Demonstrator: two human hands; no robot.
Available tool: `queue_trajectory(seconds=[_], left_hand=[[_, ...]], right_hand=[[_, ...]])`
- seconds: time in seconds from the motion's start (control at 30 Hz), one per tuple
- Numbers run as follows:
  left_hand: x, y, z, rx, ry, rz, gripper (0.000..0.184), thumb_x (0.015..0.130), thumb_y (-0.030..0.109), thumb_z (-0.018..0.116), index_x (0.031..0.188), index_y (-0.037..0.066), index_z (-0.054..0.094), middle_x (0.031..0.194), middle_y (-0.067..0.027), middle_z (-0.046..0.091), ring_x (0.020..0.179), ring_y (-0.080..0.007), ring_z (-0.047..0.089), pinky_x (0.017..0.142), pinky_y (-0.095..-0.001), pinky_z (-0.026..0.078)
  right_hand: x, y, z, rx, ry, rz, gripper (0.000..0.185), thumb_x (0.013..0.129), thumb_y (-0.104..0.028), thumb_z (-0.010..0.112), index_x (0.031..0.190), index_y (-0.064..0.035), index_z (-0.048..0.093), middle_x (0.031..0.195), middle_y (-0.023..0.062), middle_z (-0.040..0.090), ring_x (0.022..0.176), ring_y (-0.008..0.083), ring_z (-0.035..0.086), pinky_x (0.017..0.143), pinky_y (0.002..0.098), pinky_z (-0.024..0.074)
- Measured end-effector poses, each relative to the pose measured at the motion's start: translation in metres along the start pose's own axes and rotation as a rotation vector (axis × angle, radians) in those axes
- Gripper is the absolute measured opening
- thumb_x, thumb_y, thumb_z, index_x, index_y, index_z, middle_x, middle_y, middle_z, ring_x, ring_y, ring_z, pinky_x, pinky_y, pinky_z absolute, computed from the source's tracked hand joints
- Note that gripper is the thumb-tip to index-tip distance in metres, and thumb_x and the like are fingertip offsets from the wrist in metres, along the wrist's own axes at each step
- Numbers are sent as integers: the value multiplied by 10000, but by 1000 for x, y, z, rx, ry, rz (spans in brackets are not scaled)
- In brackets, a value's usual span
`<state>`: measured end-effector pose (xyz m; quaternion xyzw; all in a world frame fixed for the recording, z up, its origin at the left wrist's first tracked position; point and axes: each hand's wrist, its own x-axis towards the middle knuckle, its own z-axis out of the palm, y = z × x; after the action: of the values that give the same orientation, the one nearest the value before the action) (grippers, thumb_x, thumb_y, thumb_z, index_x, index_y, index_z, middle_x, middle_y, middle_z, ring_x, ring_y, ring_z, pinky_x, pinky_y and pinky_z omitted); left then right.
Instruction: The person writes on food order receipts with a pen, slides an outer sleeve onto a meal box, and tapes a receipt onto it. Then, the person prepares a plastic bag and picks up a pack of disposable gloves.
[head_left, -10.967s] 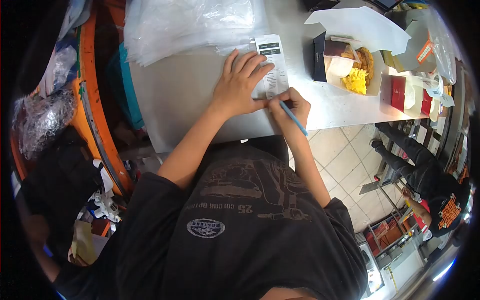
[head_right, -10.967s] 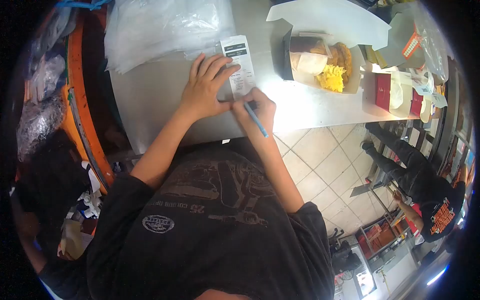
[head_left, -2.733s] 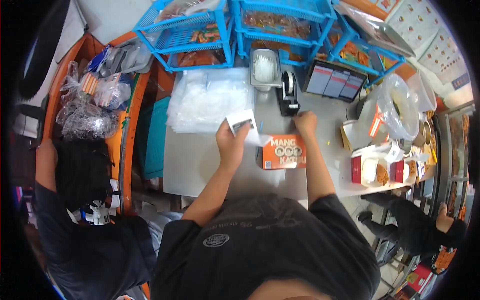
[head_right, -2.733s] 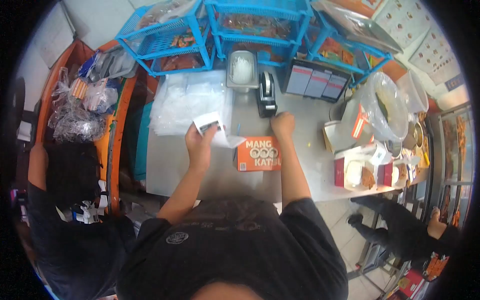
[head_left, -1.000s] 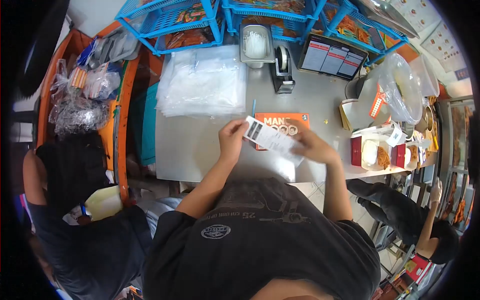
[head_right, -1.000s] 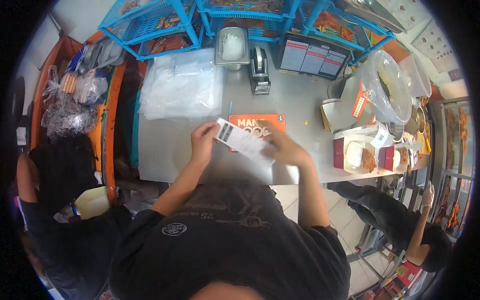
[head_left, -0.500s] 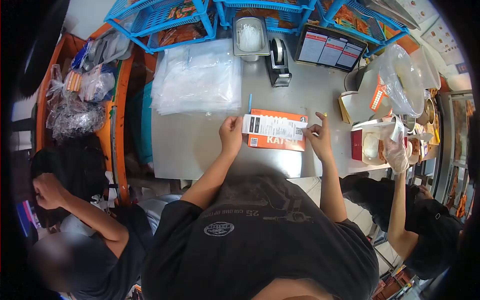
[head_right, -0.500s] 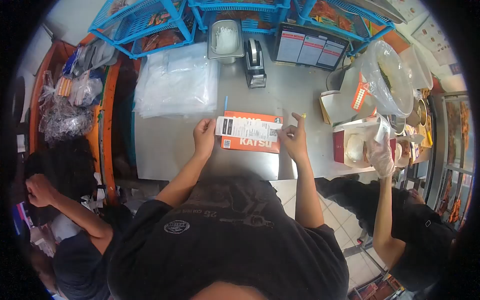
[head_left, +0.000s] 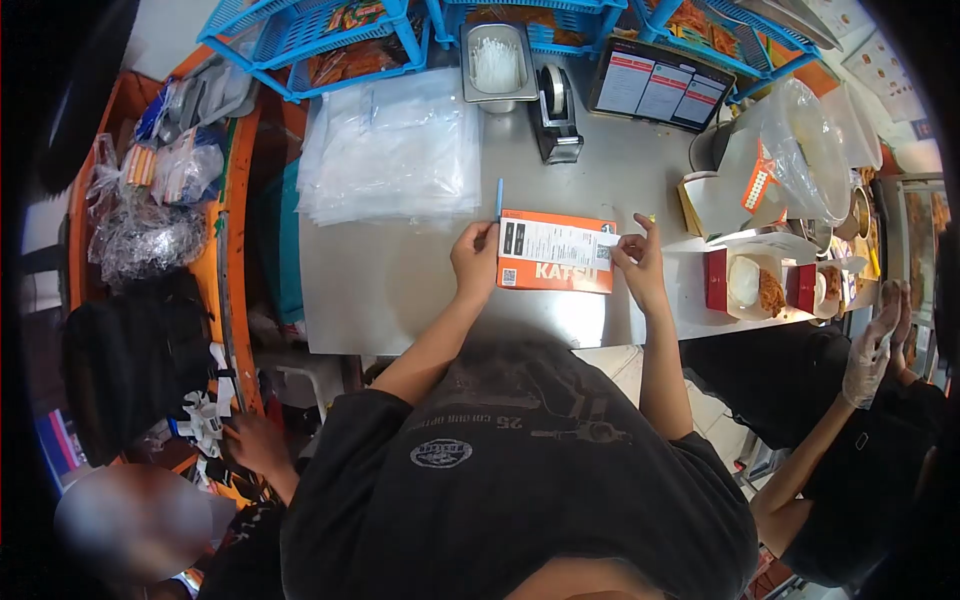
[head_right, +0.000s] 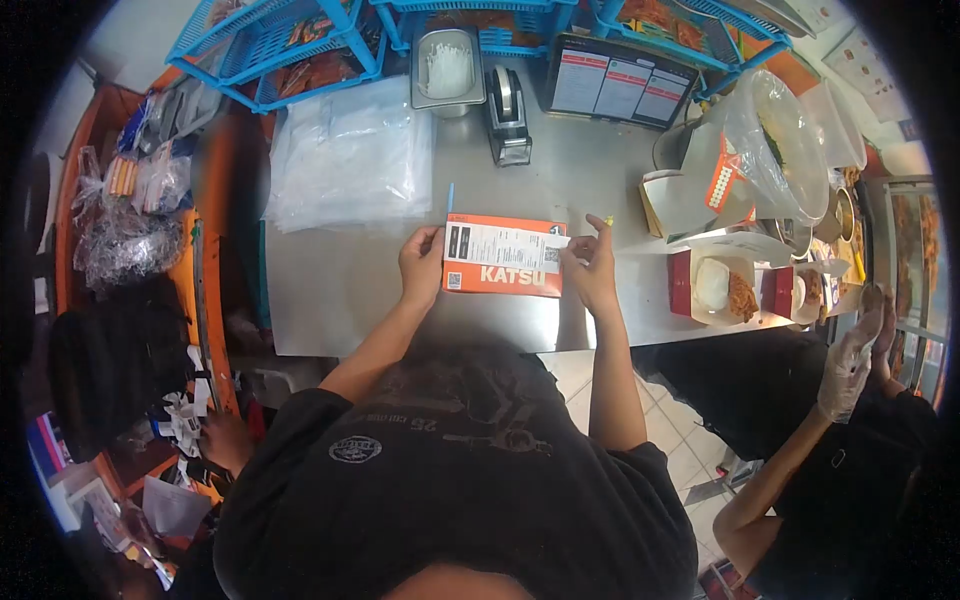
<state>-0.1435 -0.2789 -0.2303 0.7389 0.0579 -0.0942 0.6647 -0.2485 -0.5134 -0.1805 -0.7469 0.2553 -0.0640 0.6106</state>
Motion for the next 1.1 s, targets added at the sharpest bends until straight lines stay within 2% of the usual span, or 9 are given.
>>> queue_trajectory(seconds=[0.2, 0.23, 0.3, 0.33, 0.43, 0.5, 0.63, 0.87, 1.1], left_hand=[[4, 19, -10, 348, 34, 129, 207, 800, 55, 635, 1001, 9, 616, 776, -86, 609, 675, -169, 606, 635, -293, 481], [2, 26, -11, 323, 119, 220, 214, 774, 59, 654, 983, 34, 623, 790, -116, 613, 688, -236, 615, 630, -319, 486], [-13, 45, -10, 341, 176, 476, 181, 783, 58, 651, 961, 29, 633, 831, -98, 622, 738, -226, 598, 638, -327, 476], [-27, 58, -8, 322, 48, 589, 207, 766, 117, 687, 955, 48, 641, 880, -114, 618, 826, -293, 597, 698, -351, 486], [-51, 64, 20, 459, -273, 886, 389, 688, 269, 736, 990, 48, 630, 1065, -123, 581, 1110, -301, 509, 956, -448, 389], [-60, 49, 39, 727, -410, 851, 565, 645, 336, 757, 1121, 87, 583, 1248, -116, 498, 1244, -305, 392, 1055, -481, 258], [-71, 45, 42, 877, -390, 926, 629, 597, 366, 789, 1143, 134, 578, 1278, -91, 477, 1295, -274, 336, 1096, -481, 195], [-89, 33, 52, 814, -325, 864, 627, 565, 305, 813, 1120, 121, 588, 1321, -115, 431, 1312, -307, 311, 1102, -488, 191], [-160, 25, 72, 727, -256, 762, 633, 593, 150, 757, 1167, 17, 526, 1302, -167, 448, 1301, -337, 330, 1105, -487, 204]], right_hand=[[4, 5, -5, 10, -55, -25, 645, 789, 10, 596, 1352, -46, 286, 879, 57, 537, 839, 142, 553, 792, 289, 465], [5, 5, -8, 2, -83, -45, 647, 791, 4, 596, 1356, -50, 285, 881, 56, 536, 839, 143, 550, 793, 288, 464], [10, 19, -13, -3, -124, -78, 661, 796, -17, 602, 1371, -71, 281, 889, 53, 536, 844, 138, 530, 797, 277, 452], [13, 24, -15, -90, -112, -109, 666, 804, -29, 607, 1379, -93, 278, 900, 55, 534, 862, 137, 524, 800, 282, 449], [18, 30, -18, -44, -125, -72, 675, 805, -18, 616, 1387, -110, 287, 937, 62, 542, 881, 150, 547, 808, 293, 464], [20, 36, -23, 14, -163, -44, 672, 821, -23, 601, 1395, -86, 256, 1005, 97, 538, 897, 170, 554, 816, 299, 457], [20, 26, -12, -92, -163, -161, 705, 836, 11, 546, 1433, -82, 182, 1166, 148, 502, 967, 202, 547, 827, 303, 446], [24, 17, -17, -84, -441, -341, 792, 798, 47, 483, 1473, -88, 90, 1266, 174, 463, 1129, 213, 465, 968, 330, 347], [-10, 41, -53, -117, -489, -373, 826, 755, 36, 497, 1474, -89, 110, 1196, 107, 515, 949, 154, 507, 792, 262, 422]])
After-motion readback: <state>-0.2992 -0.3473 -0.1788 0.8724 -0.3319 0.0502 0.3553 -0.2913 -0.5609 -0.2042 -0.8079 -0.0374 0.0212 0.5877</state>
